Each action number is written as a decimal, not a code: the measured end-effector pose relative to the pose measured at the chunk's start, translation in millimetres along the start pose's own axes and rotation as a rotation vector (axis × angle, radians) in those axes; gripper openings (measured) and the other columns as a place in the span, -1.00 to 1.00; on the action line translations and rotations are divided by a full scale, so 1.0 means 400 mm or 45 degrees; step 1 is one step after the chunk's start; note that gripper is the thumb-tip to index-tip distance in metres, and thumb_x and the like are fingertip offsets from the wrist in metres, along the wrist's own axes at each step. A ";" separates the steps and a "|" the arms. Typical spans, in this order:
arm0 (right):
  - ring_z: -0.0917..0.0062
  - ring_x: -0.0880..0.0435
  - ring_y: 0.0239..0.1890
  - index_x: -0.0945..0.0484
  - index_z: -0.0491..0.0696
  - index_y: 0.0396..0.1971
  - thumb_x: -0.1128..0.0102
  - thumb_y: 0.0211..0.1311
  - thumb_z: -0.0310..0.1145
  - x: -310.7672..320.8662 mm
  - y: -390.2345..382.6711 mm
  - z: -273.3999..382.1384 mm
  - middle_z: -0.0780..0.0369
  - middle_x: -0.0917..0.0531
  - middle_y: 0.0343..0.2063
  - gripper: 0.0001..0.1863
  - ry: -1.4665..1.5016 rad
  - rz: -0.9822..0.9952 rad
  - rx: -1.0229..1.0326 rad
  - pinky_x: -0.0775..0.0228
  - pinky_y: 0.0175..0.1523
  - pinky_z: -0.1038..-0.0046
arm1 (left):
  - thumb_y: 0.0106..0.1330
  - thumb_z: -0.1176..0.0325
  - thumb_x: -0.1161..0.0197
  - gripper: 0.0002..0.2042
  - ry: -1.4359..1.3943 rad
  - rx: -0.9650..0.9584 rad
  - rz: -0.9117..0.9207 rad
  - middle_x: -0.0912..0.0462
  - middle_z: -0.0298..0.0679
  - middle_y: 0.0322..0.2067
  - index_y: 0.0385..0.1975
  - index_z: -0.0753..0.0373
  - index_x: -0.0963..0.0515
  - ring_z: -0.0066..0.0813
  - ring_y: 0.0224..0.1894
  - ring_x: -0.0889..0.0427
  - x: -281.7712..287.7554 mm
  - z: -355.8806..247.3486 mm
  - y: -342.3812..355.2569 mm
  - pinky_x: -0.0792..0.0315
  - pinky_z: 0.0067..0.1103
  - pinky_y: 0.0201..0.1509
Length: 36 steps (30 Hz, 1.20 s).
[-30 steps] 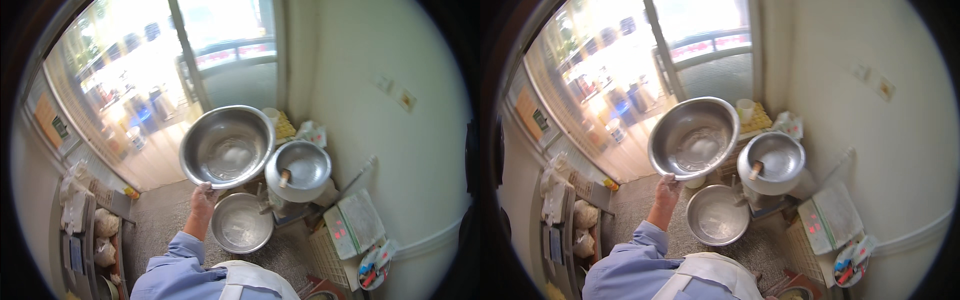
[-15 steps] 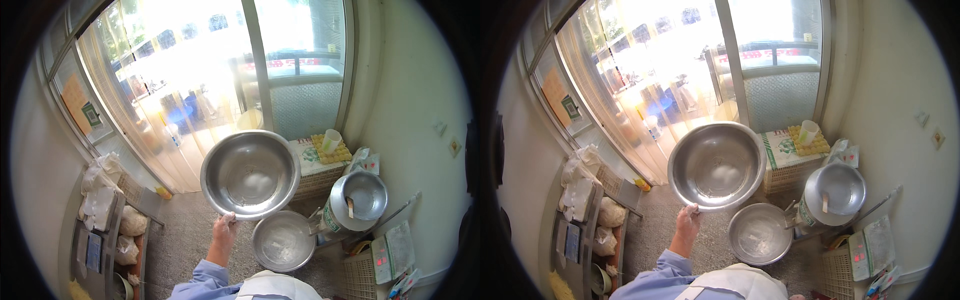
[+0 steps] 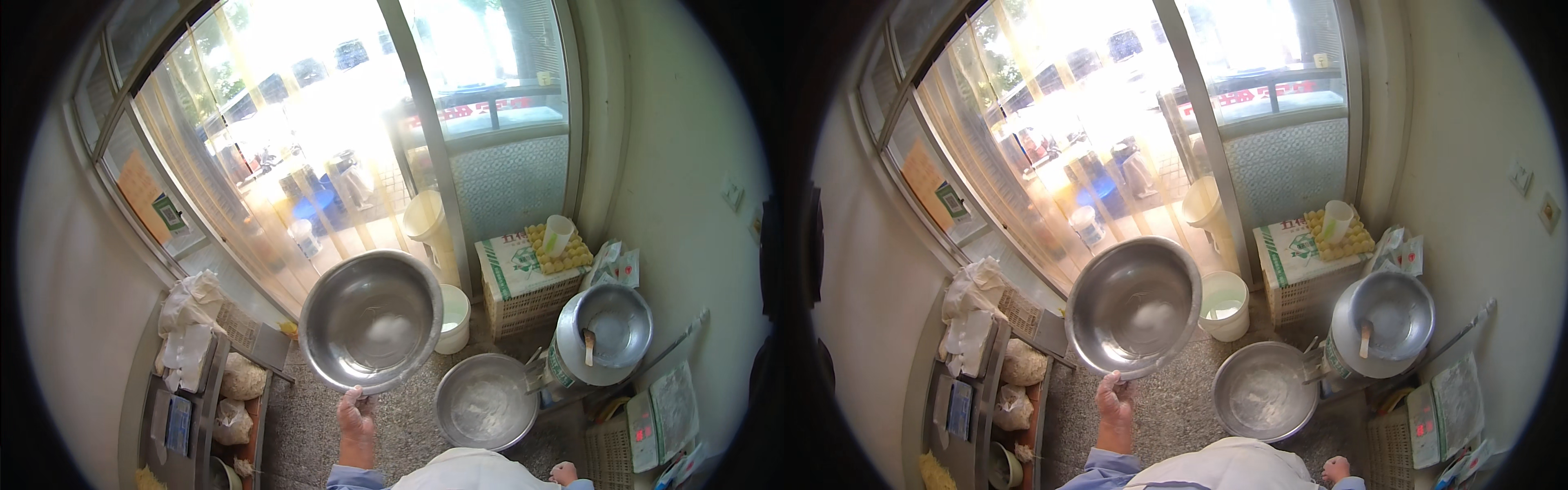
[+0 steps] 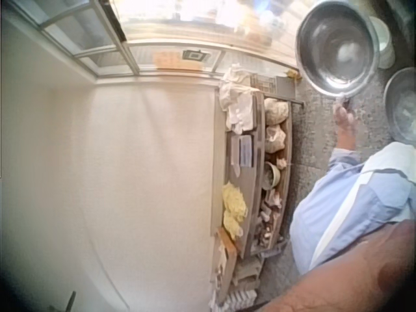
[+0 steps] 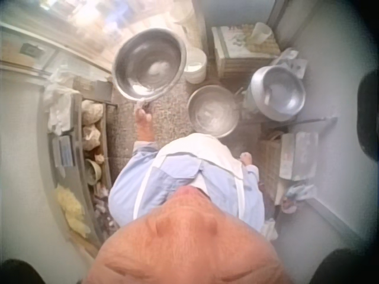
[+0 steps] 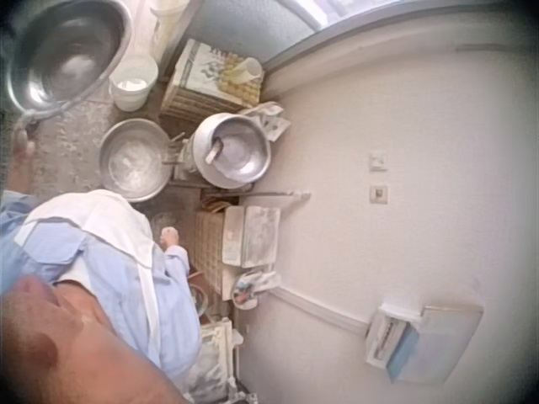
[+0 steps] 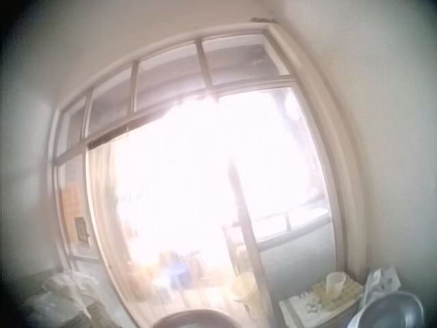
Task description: The person scoops flour from a large container into a bowl, then weighs a portion of dough on a digital scale. They transfer the dough to another bowl, add water from a pitcher, and mix the contents with a wooden spatula. The person then pours water into a large metal bowl and places it on a scale.
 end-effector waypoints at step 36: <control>0.42 -0.49 0.03 -0.33 -0.21 -0.01 0.00 0.29 -0.32 0.135 0.165 1.109 0.15 -0.44 0.01 -0.65 1.427 0.154 0.318 -0.46 0.02 0.39 | 0.20 0.49 -0.13 -0.85 0.313 0.420 0.468 -0.58 -0.28 -0.30 -0.25 0.34 -0.47 -0.53 -0.25 -0.58 -0.026 0.144 0.284 -0.48 -0.54 -0.02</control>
Point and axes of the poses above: each hand's wrist, its own y-axis towards the middle knuckle, its own x-axis out of the back of the hand, z = x × y, the point moved 5 cm from there along y, towards the middle knuckle
